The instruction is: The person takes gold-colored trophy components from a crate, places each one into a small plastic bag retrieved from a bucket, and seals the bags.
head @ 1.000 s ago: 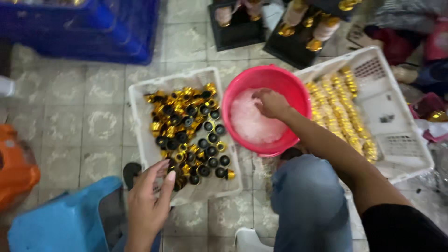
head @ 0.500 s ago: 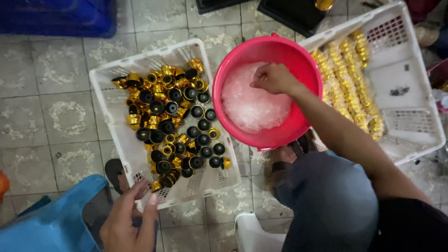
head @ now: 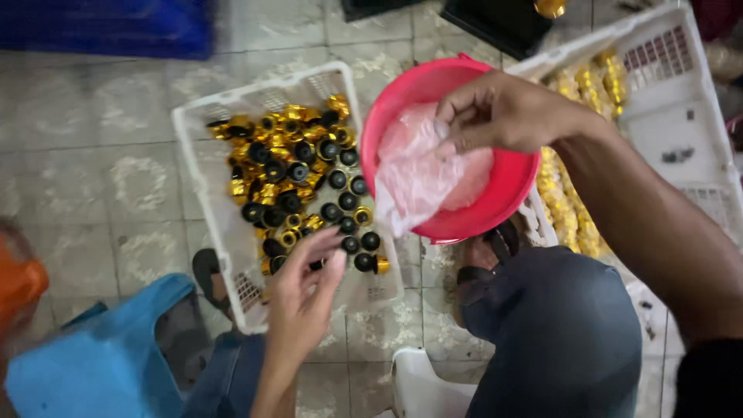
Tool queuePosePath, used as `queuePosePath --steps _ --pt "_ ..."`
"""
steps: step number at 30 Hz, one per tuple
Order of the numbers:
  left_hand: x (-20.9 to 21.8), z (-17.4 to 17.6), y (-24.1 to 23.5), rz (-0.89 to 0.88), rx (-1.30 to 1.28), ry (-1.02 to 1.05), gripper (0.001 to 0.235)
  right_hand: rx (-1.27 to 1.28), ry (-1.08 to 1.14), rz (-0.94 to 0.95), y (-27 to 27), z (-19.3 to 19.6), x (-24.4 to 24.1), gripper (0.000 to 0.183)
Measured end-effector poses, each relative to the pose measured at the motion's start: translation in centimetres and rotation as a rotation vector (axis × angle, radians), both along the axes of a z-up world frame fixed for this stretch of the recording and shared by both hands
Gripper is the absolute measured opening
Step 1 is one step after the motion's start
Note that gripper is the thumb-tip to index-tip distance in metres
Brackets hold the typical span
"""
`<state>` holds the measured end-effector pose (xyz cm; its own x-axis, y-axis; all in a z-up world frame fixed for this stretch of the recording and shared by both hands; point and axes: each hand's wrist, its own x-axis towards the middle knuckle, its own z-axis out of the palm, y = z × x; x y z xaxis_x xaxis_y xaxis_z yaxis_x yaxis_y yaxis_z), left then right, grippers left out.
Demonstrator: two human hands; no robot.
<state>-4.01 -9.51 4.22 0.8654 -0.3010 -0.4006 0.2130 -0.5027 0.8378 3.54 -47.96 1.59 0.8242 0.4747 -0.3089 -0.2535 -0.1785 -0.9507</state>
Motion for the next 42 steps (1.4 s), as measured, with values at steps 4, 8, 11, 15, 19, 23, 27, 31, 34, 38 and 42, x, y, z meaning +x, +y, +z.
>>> queuePosePath --steps 4,8,11,15,19,23,27,31,34,38,42 --pt "-0.9 2.7 -1.0 -0.059 -0.329 0.122 0.062 -0.002 -0.139 0.191 5.9 7.5 -1.5 0.021" --pt "-2.6 3.1 0.2 0.021 -0.410 -0.365 0.018 -0.153 -0.401 0.053 10.6 9.9 -3.7 0.018" --pt "-3.4 3.3 2.1 0.086 -0.359 -0.539 0.031 -0.278 -0.544 -0.158 13.4 10.9 -5.7 0.015" --pt "-5.2 4.9 4.7 0.115 -0.295 -0.692 0.045 -0.252 -0.618 -0.328 16.5 9.6 -8.1 0.019" --pt "-6.5 5.3 7.3 0.084 -0.344 -0.625 0.034 -0.140 -0.604 -0.410 18.1 7.0 -9.2 0.016" --pt "-7.0 7.2 9.3 0.027 -0.338 -0.614 0.021 -0.154 -0.579 -0.417 16.9 5.1 -9.1 0.017" --pt "-7.0 8.4 10.2 -0.067 -0.205 -0.448 0.010 -0.125 -0.571 -0.455 16.8 3.4 -8.9 0.014" --pt "-6.1 6.0 9.8 0.011 -0.160 -0.476 0.009 -0.089 -0.518 -0.524 17.6 1.9 -9.2 0.014" --pt "-5.3 4.4 9.0 0.198 -0.080 -0.596 0.009 -0.260 -0.697 -0.544 17.0 3.0 -8.7 0.022" --pt "-4.5 3.2 7.6 0.267 -0.085 -0.710 0.024 -0.220 -0.747 -0.501 20.1 5.3 -10.1 0.022" --pt "-3.5 2.2 5.9 0.171 -0.181 -0.738 0.016 -0.026 -0.550 -0.279 24.0 6.2 -9.8 0.036"
